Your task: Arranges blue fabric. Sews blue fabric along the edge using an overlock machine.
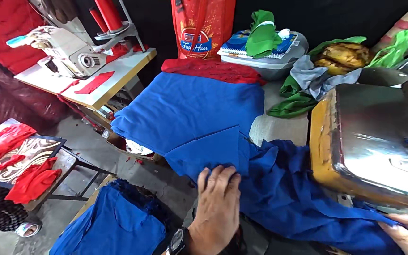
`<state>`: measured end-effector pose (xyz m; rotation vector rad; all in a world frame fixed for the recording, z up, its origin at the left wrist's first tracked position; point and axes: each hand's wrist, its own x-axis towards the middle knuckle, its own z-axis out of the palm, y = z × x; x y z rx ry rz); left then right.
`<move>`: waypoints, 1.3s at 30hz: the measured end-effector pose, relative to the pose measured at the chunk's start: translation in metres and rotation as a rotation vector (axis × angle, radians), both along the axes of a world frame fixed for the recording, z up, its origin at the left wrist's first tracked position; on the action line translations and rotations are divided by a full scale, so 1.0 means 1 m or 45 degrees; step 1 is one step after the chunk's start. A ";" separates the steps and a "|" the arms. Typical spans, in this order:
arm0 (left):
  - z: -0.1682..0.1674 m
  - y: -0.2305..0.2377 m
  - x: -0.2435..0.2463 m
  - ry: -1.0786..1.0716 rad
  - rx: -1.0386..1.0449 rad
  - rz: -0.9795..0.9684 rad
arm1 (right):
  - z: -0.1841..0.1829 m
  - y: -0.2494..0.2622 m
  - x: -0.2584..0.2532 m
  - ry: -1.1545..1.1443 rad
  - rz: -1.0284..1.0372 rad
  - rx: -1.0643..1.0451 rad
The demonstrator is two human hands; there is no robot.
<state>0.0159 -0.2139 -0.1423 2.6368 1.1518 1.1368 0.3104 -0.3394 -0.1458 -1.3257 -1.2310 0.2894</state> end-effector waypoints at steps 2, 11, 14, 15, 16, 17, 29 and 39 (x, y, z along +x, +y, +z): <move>0.001 -0.007 0.006 0.012 0.017 -0.132 | 0.001 0.000 -0.001 0.006 -0.001 -0.002; 0.014 0.014 -0.005 -0.022 0.071 -0.172 | 0.003 -0.002 -0.004 0.001 -0.025 -0.014; 0.023 0.046 -0.021 0.053 -0.020 -0.024 | 0.005 -0.001 -0.008 0.016 -0.054 -0.012; 0.025 0.056 -0.025 0.089 -0.074 0.012 | 0.005 -0.002 -0.010 0.017 -0.072 -0.020; 0.026 0.066 -0.028 0.105 -0.110 0.040 | 0.005 -0.002 -0.011 0.018 -0.090 -0.026; 0.027 0.074 -0.030 0.097 -0.129 0.052 | 0.005 -0.002 -0.011 0.023 -0.106 -0.019; 0.066 0.171 -0.050 0.024 -0.552 0.180 | -0.004 -0.003 -0.012 0.075 -0.194 0.003; 0.088 0.074 0.039 -0.158 -0.214 -0.543 | 0.015 0.001 -0.018 0.143 -0.206 -0.053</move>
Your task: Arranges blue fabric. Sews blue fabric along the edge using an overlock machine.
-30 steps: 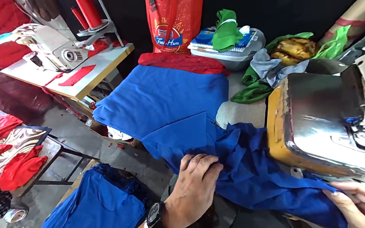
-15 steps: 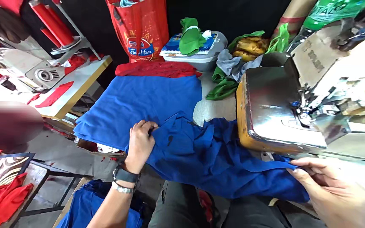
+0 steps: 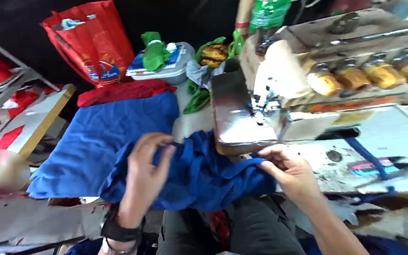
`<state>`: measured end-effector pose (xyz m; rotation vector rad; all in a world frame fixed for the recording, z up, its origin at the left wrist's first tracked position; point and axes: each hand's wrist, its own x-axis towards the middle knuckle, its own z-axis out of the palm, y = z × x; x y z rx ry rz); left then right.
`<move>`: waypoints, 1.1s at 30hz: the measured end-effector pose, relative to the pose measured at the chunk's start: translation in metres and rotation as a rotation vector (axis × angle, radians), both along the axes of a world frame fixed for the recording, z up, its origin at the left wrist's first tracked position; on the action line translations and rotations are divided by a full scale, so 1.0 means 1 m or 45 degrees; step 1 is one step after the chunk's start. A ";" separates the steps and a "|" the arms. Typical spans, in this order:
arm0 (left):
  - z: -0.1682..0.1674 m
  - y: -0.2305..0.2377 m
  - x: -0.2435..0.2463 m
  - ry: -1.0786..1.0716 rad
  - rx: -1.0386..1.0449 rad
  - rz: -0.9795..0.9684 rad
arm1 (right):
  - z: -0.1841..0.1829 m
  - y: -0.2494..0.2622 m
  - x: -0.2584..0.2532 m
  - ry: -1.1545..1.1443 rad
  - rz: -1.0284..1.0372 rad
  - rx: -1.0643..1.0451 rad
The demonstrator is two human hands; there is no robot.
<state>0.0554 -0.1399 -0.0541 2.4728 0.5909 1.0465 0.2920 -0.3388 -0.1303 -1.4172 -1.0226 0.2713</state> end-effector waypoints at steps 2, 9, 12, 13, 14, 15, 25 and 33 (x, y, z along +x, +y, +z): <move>0.004 -0.030 0.038 -0.004 -0.231 -0.462 | 0.018 -0.002 -0.004 -0.048 0.080 0.057; 0.025 -0.046 0.091 0.233 -0.419 -0.846 | 0.067 -0.003 -0.009 -0.027 0.157 0.165; 0.032 -0.033 0.088 0.324 -0.592 -0.734 | 0.069 0.000 -0.002 0.180 0.141 0.150; 0.033 -0.031 0.088 0.320 -0.635 -0.693 | 0.067 0.001 -0.002 0.217 0.137 0.144; 0.033 -0.031 0.089 0.312 -0.665 -0.659 | 0.065 0.002 -0.002 0.252 0.143 0.138; 0.034 -0.033 0.090 0.313 -0.698 -0.628 | 0.064 0.004 -0.003 0.283 0.153 0.141; 0.050 -0.036 0.104 0.434 -0.711 -0.509 | 0.068 0.011 -0.009 0.339 0.156 0.023; 0.063 -0.017 0.096 0.558 -0.803 -0.579 | 0.056 0.008 -0.005 0.410 0.158 0.036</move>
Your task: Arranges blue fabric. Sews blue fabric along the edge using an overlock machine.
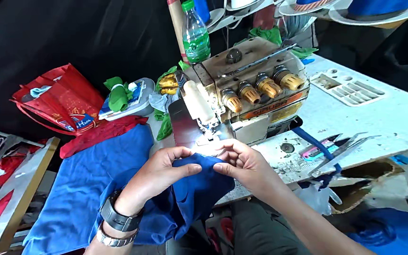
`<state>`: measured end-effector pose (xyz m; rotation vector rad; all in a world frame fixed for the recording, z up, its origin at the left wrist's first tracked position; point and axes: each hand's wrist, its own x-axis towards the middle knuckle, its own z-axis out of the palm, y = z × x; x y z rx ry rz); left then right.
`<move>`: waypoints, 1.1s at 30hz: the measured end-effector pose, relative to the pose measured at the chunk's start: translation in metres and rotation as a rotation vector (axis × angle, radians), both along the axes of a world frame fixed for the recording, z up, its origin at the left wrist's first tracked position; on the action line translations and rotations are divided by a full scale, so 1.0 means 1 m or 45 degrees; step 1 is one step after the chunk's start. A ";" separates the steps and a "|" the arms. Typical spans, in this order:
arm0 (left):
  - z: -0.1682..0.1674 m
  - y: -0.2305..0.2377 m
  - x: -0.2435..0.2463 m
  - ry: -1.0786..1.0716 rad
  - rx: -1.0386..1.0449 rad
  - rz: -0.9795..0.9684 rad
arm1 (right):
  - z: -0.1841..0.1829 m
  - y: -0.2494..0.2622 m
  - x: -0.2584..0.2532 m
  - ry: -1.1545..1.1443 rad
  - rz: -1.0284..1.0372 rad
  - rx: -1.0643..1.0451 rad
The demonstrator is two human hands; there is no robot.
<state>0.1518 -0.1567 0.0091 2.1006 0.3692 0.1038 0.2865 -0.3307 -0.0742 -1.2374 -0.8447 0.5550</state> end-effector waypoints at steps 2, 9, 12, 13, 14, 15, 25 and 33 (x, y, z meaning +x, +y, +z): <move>0.001 0.001 -0.002 -0.004 -0.019 0.008 | 0.000 0.000 0.000 0.000 -0.007 0.005; -0.002 -0.004 -0.004 0.037 -0.091 0.113 | -0.008 -0.003 0.000 -0.164 0.032 -0.047; -0.005 -0.005 -0.005 0.029 -0.121 0.130 | -0.006 -0.005 0.000 -0.043 0.090 -0.055; -0.006 -0.005 -0.006 0.028 -0.136 0.125 | -0.005 -0.006 0.000 0.004 0.117 -0.050; -0.007 -0.006 -0.005 0.031 -0.145 0.124 | -0.004 -0.007 0.000 0.055 0.144 -0.048; -0.007 -0.006 -0.006 0.036 -0.154 0.126 | -0.002 -0.008 0.000 0.102 0.168 -0.048; 0.005 -0.014 -0.003 -0.035 -0.074 0.038 | -0.006 -0.009 0.000 -0.054 0.135 -0.110; 0.048 -0.067 0.035 0.302 0.181 0.605 | 0.000 -0.012 0.001 0.125 0.134 -0.101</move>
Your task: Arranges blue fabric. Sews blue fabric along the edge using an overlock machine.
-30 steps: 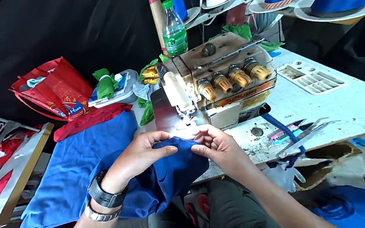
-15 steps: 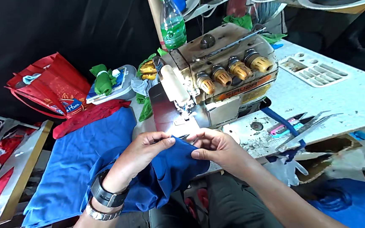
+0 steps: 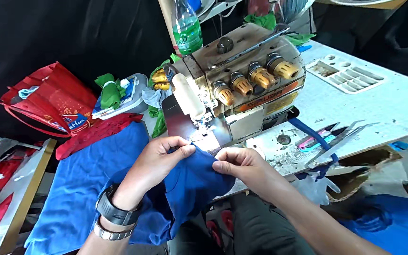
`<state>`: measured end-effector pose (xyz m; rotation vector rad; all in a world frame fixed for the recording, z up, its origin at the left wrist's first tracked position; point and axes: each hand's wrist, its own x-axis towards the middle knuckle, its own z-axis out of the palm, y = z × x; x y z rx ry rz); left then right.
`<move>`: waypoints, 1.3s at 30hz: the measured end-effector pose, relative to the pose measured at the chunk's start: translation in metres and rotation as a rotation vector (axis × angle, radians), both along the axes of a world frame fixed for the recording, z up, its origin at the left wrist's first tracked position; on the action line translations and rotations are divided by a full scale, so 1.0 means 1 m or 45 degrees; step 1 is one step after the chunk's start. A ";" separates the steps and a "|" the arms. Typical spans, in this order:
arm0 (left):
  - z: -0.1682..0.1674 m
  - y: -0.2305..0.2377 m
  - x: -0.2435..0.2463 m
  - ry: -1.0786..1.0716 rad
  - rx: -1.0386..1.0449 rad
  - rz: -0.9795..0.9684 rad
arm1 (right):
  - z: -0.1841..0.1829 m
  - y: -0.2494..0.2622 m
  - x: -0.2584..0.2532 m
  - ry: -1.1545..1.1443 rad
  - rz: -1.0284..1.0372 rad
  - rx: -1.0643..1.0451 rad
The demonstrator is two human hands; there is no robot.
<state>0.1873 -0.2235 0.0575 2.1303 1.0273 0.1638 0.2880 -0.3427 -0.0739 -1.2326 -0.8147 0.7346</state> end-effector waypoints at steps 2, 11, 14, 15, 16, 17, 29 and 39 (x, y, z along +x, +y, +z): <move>-0.024 0.032 -0.005 -0.147 0.089 -0.343 | -0.006 0.003 0.003 -0.021 -0.055 -0.059; -0.041 0.067 0.009 -0.204 0.127 -0.643 | -0.011 0.003 0.003 -0.238 -0.244 -0.007; -0.042 0.067 0.010 -0.233 0.040 -0.633 | -0.011 0.003 0.006 -0.143 -0.173 -0.020; -0.043 0.067 0.010 -0.247 0.015 -0.636 | -0.012 0.005 0.006 -0.137 -0.173 -0.012; -0.044 0.066 0.010 -0.253 -0.008 -0.638 | -0.012 0.006 0.006 -0.136 -0.182 0.011; -0.045 0.066 0.010 -0.254 -0.017 -0.641 | -0.013 0.008 0.006 -0.168 -0.201 0.047; -0.045 0.066 0.012 -0.306 -0.102 -0.570 | -0.019 0.008 0.008 -0.522 -0.253 0.134; -0.044 0.065 0.011 -0.320 -0.177 -0.569 | -0.009 0.002 0.015 -0.427 -0.127 0.102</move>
